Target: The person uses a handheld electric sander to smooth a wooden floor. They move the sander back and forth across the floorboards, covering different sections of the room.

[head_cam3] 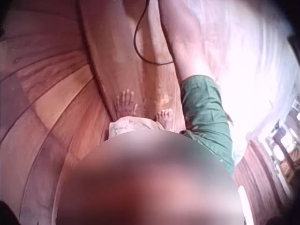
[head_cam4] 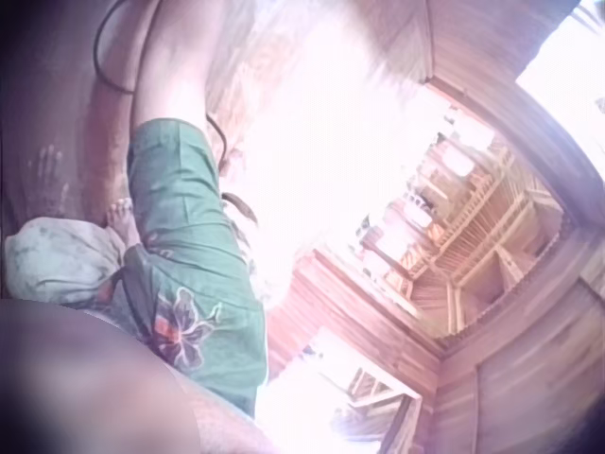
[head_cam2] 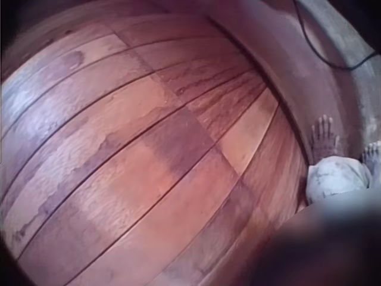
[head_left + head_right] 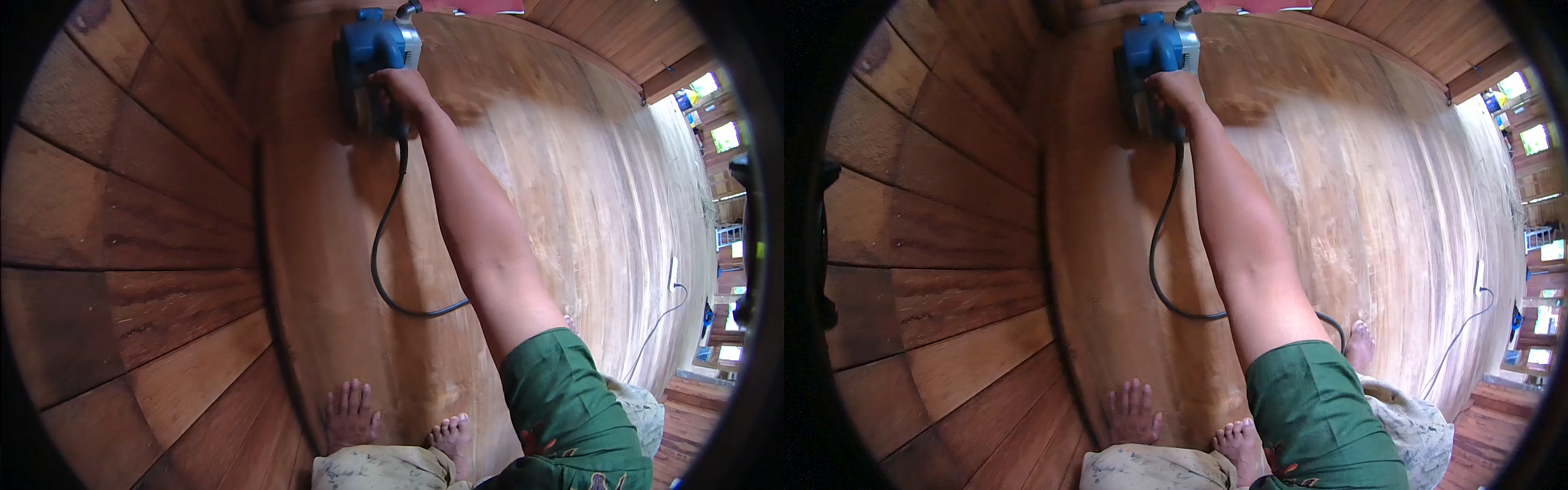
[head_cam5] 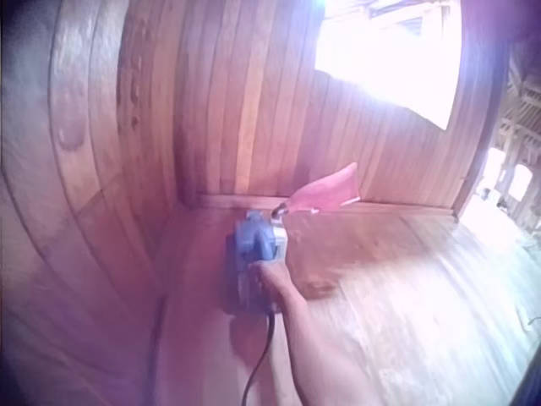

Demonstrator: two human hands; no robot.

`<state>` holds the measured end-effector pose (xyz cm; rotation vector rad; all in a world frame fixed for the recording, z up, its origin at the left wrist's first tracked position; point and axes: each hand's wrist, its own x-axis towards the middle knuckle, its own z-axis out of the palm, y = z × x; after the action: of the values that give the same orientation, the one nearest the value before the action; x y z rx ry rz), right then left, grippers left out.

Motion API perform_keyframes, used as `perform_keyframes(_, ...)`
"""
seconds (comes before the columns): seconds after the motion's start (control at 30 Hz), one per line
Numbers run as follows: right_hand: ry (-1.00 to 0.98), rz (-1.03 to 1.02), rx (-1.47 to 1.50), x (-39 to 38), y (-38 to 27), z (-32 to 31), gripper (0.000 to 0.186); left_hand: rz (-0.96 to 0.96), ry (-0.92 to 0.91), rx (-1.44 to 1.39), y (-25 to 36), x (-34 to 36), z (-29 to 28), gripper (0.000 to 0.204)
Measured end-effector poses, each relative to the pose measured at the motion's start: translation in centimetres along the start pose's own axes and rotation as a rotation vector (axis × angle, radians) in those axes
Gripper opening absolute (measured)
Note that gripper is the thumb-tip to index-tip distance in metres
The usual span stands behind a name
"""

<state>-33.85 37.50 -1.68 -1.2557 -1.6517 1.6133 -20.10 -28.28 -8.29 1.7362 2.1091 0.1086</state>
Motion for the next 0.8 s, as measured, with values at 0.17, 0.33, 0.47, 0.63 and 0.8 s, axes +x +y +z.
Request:
perform_keyframes(0.17,-0.011,0.054,0.006,1.5,1.0,-4.4,0.02,0.005,0.011,0.048,-0.2,0.0,0.2,0.083)
perform_keyframes(0.33,0.026,-0.042,-0.266,1.5,3.4,-8.3,0.027,-0.015,0.019,0.07,0.5,0.9,-1.2,0.075)
perform_keyframes(0.47,0.135,0.063,0.045,-1.1,6.0,-10.8,0.02,-0.007,0.041,0.082,0.5,2.3,-1.3,0.072)
perform_keyframes(0.63,0.204,0.093,0.047,-4.3,8.6,-11.8,0.022,0.025,0.017,0.111,-1.5,4.5,-1.6,0.078)
perform_keyframes(0.8,0.281,0.085,-0.042,-6.0,9.6,-12.2,0.035,0.007,0.066,0.092,-3.1,8.3,-4.8,0.071)
